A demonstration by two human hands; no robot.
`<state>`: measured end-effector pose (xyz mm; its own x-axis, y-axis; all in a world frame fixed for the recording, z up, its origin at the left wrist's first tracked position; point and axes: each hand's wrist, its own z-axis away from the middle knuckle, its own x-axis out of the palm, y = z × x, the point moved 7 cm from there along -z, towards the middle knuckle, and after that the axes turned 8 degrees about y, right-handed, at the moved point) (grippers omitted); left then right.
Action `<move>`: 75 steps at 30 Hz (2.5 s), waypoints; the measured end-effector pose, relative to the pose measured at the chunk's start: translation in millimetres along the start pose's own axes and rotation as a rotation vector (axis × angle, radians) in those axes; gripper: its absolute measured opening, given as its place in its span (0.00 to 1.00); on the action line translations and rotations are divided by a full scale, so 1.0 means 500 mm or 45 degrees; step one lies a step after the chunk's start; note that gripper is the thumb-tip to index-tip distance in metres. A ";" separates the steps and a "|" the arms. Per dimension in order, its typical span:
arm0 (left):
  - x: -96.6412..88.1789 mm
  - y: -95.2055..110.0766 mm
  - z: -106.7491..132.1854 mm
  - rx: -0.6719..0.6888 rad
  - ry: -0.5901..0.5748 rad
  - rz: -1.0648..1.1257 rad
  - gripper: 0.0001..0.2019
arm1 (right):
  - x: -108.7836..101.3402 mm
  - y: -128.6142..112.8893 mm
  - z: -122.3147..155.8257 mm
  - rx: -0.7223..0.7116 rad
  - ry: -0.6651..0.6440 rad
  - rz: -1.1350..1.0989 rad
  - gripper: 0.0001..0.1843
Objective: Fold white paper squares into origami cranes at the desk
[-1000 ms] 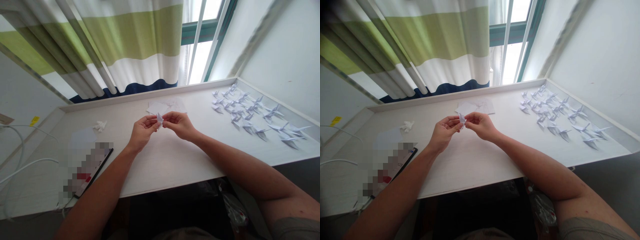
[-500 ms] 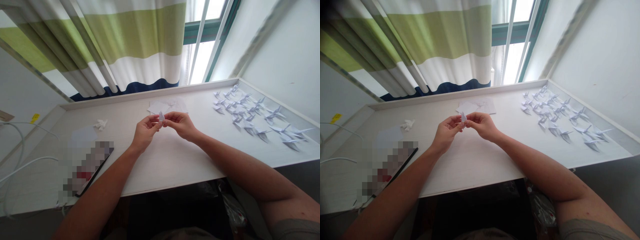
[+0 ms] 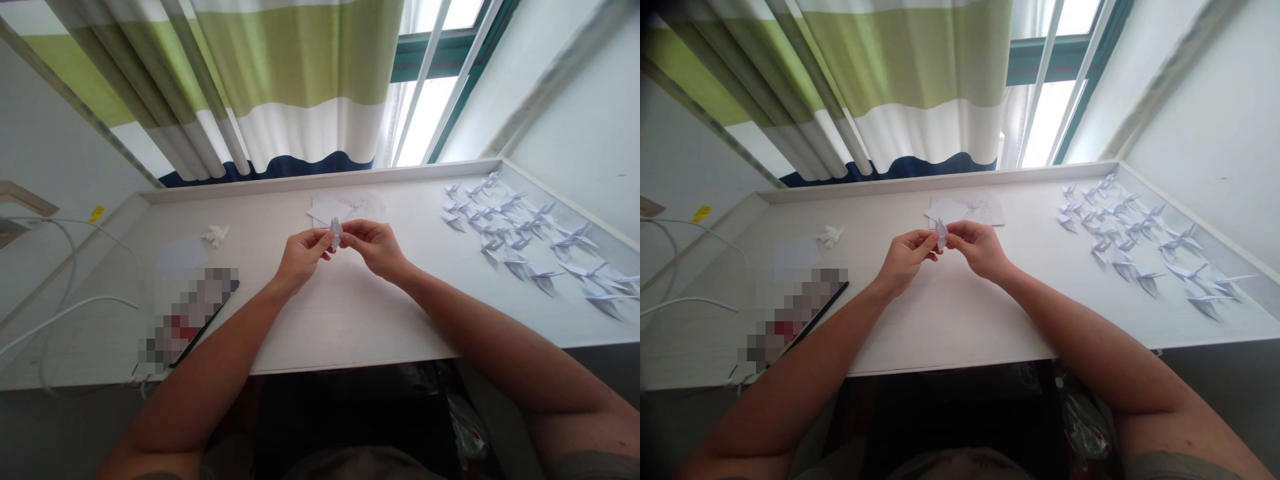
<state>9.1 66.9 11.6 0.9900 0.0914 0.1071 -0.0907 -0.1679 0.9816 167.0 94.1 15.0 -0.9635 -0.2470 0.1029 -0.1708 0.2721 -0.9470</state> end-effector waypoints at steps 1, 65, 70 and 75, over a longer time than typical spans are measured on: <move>-0.001 0.001 -0.001 0.021 0.000 -0.006 0.15 | 0.001 0.001 0.001 -0.004 -0.009 0.023 0.20; -0.002 0.030 0.007 0.310 -0.051 -0.211 0.15 | -0.003 -0.022 -0.008 -0.027 -0.011 0.011 0.17; -0.016 0.055 0.018 0.505 0.094 -0.310 0.13 | -0.001 -0.051 0.004 -0.401 -0.007 0.206 0.13; -0.014 0.084 0.034 0.618 0.115 -0.306 0.12 | 0.003 -0.108 0.039 -0.986 0.072 0.547 0.06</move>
<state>0.3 42.4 49.2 0.9617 0.2631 -0.0773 0.2182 -0.5637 0.7966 179.0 61.0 60.5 -0.9817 0.0622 -0.1799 0.1366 0.8886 -0.4379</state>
